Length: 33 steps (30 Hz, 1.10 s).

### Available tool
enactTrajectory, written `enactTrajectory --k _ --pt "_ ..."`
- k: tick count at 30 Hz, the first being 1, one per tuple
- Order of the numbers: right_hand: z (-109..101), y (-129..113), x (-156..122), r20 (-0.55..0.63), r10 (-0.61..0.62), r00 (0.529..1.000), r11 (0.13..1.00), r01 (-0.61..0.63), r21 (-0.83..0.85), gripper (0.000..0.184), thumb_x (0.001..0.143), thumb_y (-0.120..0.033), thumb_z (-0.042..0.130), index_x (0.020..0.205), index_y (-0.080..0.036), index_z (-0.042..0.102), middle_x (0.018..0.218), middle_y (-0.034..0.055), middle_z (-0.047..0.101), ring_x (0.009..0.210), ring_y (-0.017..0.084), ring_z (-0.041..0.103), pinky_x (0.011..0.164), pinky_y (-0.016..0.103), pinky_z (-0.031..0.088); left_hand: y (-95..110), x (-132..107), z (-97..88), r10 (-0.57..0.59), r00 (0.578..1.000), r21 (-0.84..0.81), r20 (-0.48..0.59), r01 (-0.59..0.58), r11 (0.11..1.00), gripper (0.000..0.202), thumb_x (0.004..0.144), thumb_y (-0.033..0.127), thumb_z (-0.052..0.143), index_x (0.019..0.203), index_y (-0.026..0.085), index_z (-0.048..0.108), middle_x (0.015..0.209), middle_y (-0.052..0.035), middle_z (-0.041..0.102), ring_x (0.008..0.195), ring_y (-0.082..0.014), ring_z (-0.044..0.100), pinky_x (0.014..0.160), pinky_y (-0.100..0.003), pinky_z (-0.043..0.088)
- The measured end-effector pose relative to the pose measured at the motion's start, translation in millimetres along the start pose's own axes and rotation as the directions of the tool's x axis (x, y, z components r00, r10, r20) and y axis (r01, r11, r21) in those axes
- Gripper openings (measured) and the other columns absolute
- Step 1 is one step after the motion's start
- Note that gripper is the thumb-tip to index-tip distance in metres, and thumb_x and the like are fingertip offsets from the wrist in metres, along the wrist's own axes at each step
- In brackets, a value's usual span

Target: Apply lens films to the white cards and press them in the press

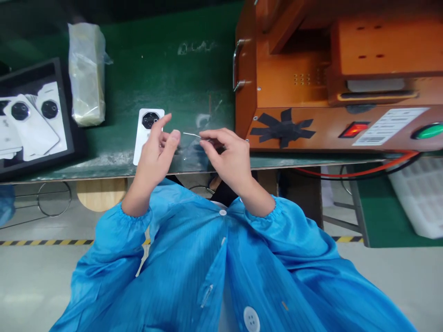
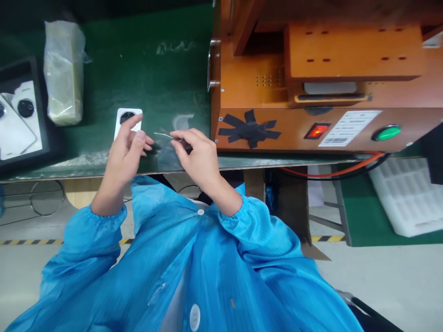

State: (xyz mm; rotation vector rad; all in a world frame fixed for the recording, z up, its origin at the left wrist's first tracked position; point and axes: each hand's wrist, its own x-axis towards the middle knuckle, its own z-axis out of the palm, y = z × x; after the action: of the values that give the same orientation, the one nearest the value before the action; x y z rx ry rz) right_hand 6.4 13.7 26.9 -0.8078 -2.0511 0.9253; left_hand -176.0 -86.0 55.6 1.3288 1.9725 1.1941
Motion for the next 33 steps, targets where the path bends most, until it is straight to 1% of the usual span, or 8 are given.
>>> enactTrajectory --k 2,4,9,13,18,21,26,33 --pt "-2 -1 2 0.034 0.024 0.999 0.999 -0.025 0.048 0.017 0.105 -0.027 0.067 0.117 -0.026 0.078 0.108 0.0045 0.079 0.087 0.021 0.075 0.082 0.038 0.066 -2 2 3.2 -0.042 0.994 -0.15 0.099 0.057 0.987 0.066 0.103 0.064 0.063 0.16 0.032 0.05 0.112 -0.0073 0.08 0.094 -0.0219 0.077 0.089 -0.039 0.063" --pt "-2 0 2 0.036 0.006 0.999 0.997 -0.009 0.083 0.022 0.105 -0.032 0.067 0.124 -0.027 0.076 0.114 0.006 0.077 0.094 0.023 0.075 0.084 0.039 0.067 -4 6 7.1 -0.056 0.988 -0.243 0.143 0.09 0.966 0.07 0.098 0.061 0.073 0.157 0.031 0.052 0.108 -0.0073 0.081 0.092 -0.0224 0.078 0.086 -0.039 0.065" --pt "-4 1 -3 -0.047 -0.044 0.998 0.996 0.048 0.07 0.038 0.103 -0.035 0.07 0.14 -0.029 0.064 0.134 0.0108 0.067 0.115 0.028 0.071 0.088 0.042 0.067 -2 9 8.8 -0.073 0.992 -0.327 0.104 0.104 0.939 0.066 0.097 0.058 0.075 0.154 0.031 0.056 0.114 -0.0081 0.081 0.094 -0.023 0.079 0.088 -0.041 0.068" --pt "-5 -5 -5 -0.101 0.051 0.994 0.995 -0.041 0.091 0.036 0.097 -0.035 0.076 0.128 -0.028 0.06 0.123 0.0086 0.067 0.106 0.025 0.071 0.084 0.04 0.066 2 4 7.0 -0.04 0.998 -0.294 0.043 0.051 0.955 0.073 0.1 0.063 0.069 0.163 0.036 0.046 0.126 -0.0086 0.079 0.103 -0.0243 0.08 0.097 -0.045 0.067" --pt "1 -9 -5 0.095 0.147 0.985 0.891 -0.174 0.42 0.03 0.097 -0.035 0.071 0.11 -0.029 0.044 0.1 0.0002 0.073 0.09 0.018 0.076 0.082 0.035 0.065 3 0 8.2 0.001 1.0 -0.298 0.023 0.006 0.954 0.075 0.099 0.067 0.068 0.164 0.037 0.045 0.136 -0.0095 0.077 0.105 -0.0236 0.08 0.101 -0.044 0.066" --pt "2 -9 -4 0.182 0.16 0.97 0.831 -0.232 0.506 0.032 0.098 -0.036 0.069 0.106 -0.029 0.039 0.096 -0.0003 0.074 0.087 0.018 0.077 0.079 0.035 0.065 0 0 8.6 0.007 1.0 -0.317 0.031 0.004 0.948 0.074 0.1 0.068 0.066 0.164 0.036 0.046 0.145 -0.0113 0.073 0.111 -0.0252 0.08 0.102 -0.045 0.065" --pt "-3 -7 -6 0.221 0.108 0.969 0.849 -0.205 0.486 0.026 0.099 -0.032 0.064 0.106 -0.029 0.039 0.098 0.0008 0.073 0.086 0.016 0.075 0.081 0.036 0.064 -6 9 7.8 0.002 0.997 -0.358 0.079 0.027 0.933 0.064 0.107 0.068 0.051 0.163 0.039 0.047 0.152 -0.0097 0.069 0.13 -0.0291 0.074 0.101 -0.045 0.066" --pt "-13 -2 -27 0.219 0.129 0.967 0.907 -0.204 0.367 0.023 0.095 -0.024 0.059 0.106 -0.028 0.04 0.1 0.002 0.074 0.083 0.016 0.075 0.075 0.034 0.062 -8 13 15.3 -0.025 0.997 -0.418 0.07 0.052 0.907 0.06 0.106 0.063 0.057 0.158 0.035 0.053 0.14 -0.0112 0.076 0.117 -0.0259 0.079 0.093 -0.041 0.068"
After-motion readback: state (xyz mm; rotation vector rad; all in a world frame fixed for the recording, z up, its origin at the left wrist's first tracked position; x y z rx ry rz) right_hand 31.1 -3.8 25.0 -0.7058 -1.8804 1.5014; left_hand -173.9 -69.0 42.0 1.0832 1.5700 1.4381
